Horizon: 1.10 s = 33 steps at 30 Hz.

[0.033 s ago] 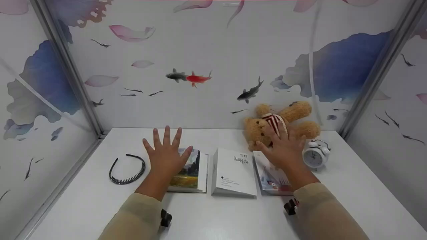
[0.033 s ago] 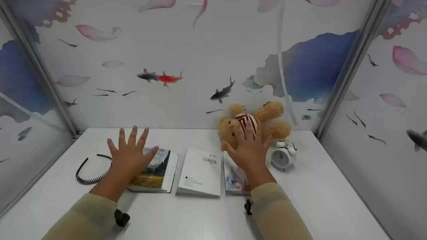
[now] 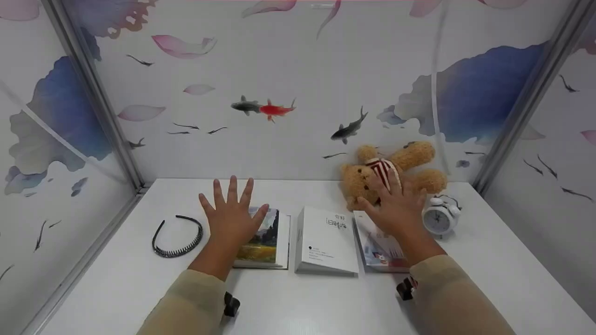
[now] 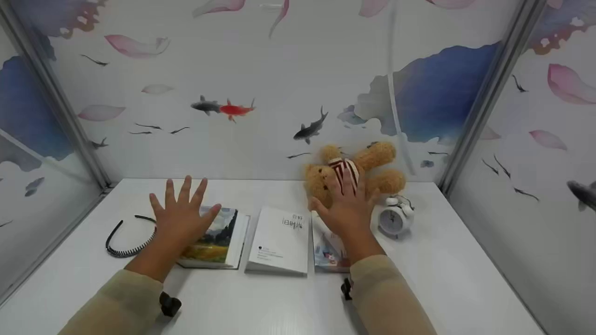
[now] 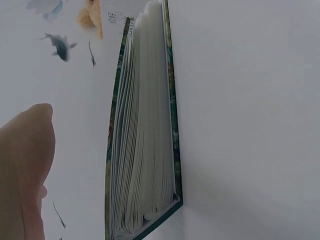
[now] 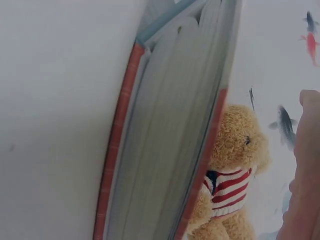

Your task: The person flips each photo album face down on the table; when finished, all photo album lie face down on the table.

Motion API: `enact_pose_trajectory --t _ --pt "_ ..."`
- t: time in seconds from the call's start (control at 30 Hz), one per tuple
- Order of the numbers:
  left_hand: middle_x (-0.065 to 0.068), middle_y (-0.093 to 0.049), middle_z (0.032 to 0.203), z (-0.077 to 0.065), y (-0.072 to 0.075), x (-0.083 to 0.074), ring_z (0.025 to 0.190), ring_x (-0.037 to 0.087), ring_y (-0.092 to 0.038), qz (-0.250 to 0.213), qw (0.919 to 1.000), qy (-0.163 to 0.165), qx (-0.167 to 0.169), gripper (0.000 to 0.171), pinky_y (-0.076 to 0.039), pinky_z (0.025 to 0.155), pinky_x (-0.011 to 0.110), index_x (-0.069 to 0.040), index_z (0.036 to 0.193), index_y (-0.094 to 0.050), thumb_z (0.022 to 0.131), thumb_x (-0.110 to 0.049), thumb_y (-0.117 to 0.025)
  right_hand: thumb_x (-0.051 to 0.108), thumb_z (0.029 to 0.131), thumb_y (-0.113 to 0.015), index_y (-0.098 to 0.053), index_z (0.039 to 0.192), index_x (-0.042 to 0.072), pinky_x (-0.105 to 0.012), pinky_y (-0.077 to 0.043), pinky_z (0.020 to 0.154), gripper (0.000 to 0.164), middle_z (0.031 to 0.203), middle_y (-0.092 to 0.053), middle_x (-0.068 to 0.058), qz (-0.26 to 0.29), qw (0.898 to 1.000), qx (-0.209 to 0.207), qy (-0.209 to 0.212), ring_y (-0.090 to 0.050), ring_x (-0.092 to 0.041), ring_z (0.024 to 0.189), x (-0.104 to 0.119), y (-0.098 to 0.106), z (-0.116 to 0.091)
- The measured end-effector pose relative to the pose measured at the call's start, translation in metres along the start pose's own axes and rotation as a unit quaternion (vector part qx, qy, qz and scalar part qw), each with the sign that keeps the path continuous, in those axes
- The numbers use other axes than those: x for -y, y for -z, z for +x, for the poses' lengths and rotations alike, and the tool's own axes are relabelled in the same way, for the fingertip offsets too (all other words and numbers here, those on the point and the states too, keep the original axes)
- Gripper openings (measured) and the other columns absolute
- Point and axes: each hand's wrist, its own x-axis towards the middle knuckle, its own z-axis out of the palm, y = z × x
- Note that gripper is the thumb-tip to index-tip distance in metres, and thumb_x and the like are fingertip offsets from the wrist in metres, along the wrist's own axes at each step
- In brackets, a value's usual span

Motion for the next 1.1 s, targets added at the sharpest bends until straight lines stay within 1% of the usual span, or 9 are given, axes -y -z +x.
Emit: enact_pose_trajectory --t 0.13,0.37,0.47,0.57,0.67,0.83,0.97,1.07,1.1 --pt "0.012 -0.004 0.183 -0.001 0.001 0.0 0.167 0.051 0.005 -0.002 1.0 0.001 -0.002 0.09 0.005 0.124 0.084 -0.037 0.173 -0.008 0.101 -0.081 -0.037 0.09 0.097 -0.029 0.0 0.17 0.048 -0.087 0.008 0.12 0.089 0.183 0.0 -0.012 0.0 1.0 0.001 0.002 0.007 -0.051 0.166 0.002 0.002 -0.001" --pt "0.011 0.0 0.183 -0.005 0.006 -0.005 0.167 0.051 0.004 -0.004 0.9999 0.003 0.013 0.09 0.008 0.125 0.082 -0.038 0.173 -0.003 0.101 -0.081 -0.035 0.088 0.098 -0.03 -0.001 0.171 0.048 -0.085 0.007 0.122 0.088 0.183 -0.001 -0.011 0.015 1.0 0.005 0.001 0.008 -0.048 0.167 0.003 0.007 -0.007" --pt "0.01 0.0 0.183 -0.008 0.006 -0.008 0.167 0.05 0.003 -0.004 0.9998 0.002 0.017 0.089 0.006 0.125 0.082 -0.038 0.173 -0.003 0.102 -0.081 -0.034 0.088 0.098 -0.03 -0.002 0.171 0.048 -0.085 0.006 0.122 0.087 0.183 0.0 -0.01 0.029 1.0 0.012 -0.004 0.009 -0.046 0.168 0.0 0.009 -0.011" --pt "0.01 -0.003 0.183 -0.011 0.005 -0.013 0.168 0.049 0.002 -0.013 0.9998 0.0 0.018 0.087 0.004 0.125 0.083 -0.038 0.173 -0.006 0.102 -0.079 -0.035 0.088 0.098 -0.03 -0.007 0.171 0.048 -0.086 0.003 0.122 0.086 0.183 -0.001 -0.011 0.042 0.999 0.014 -0.007 0.005 -0.049 0.167 -0.004 0.011 -0.014" --pt "0.01 -0.005 0.183 -0.013 0.003 -0.021 0.168 0.047 0.001 -0.028 0.9994 -0.001 0.021 0.084 0.001 0.126 0.082 -0.037 0.173 -0.009 0.104 -0.075 -0.037 0.089 0.097 -0.028 -0.006 0.172 0.043 -0.086 0.0 0.122 0.09 0.183 -0.003 -0.013 0.053 0.998 0.023 -0.009 0.001 -0.052 0.166 -0.007 0.013 -0.018" --pt "0.009 -0.006 0.183 -0.019 0.007 -0.039 0.169 0.044 -0.001 -0.053 0.9982 -0.008 0.026 0.078 -0.004 0.128 0.079 -0.037 0.173 -0.01 0.108 -0.067 -0.04 0.089 0.097 -0.027 -0.003 0.174 0.033 -0.082 -0.011 0.124 0.098 0.182 -0.003 -0.017 0.068 0.997 0.04 -0.01 -0.006 -0.055 0.164 -0.014 0.017 -0.025" --pt "0.008 -0.01 0.183 -0.025 0.007 -0.056 0.169 0.042 -0.006 -0.08 0.9964 -0.022 0.019 0.077 -0.015 0.131 0.074 -0.035 0.173 -0.012 0.109 -0.065 -0.041 0.089 0.097 -0.029 -0.005 0.174 0.029 -0.083 -0.018 0.122 0.1 0.182 -0.006 -0.018 0.095 0.994 0.052 -0.018 -0.01 -0.055 0.163 -0.021 0.021 -0.031" --pt "0.007 -0.012 0.183 -0.031 0.008 -0.069 0.169 0.041 -0.009 -0.11 0.9933 -0.03 0.022 0.077 -0.023 0.131 0.068 -0.033 0.174 -0.015 0.109 -0.065 -0.043 0.088 0.098 -0.028 -0.014 0.174 0.021 -0.081 -0.019 0.123 0.102 0.181 -0.012 -0.019 0.12 0.991 0.062 -0.017 -0.012 -0.055 0.163 -0.028 0.022 -0.033" --pt "0.007 -0.012 0.183 -0.034 0.008 -0.073 0.169 0.04 -0.009 -0.12 0.9919 -0.031 0.027 0.078 -0.025 0.131 0.067 -0.033 0.174 -0.015 0.108 -0.065 -0.043 0.087 0.099 -0.028 -0.015 0.174 0.019 -0.081 -0.019 0.123 0.102 0.18 -0.013 -0.02 0.13 0.989 0.067 -0.017 -0.013 -0.055 0.163 -0.03 0.022 -0.034"
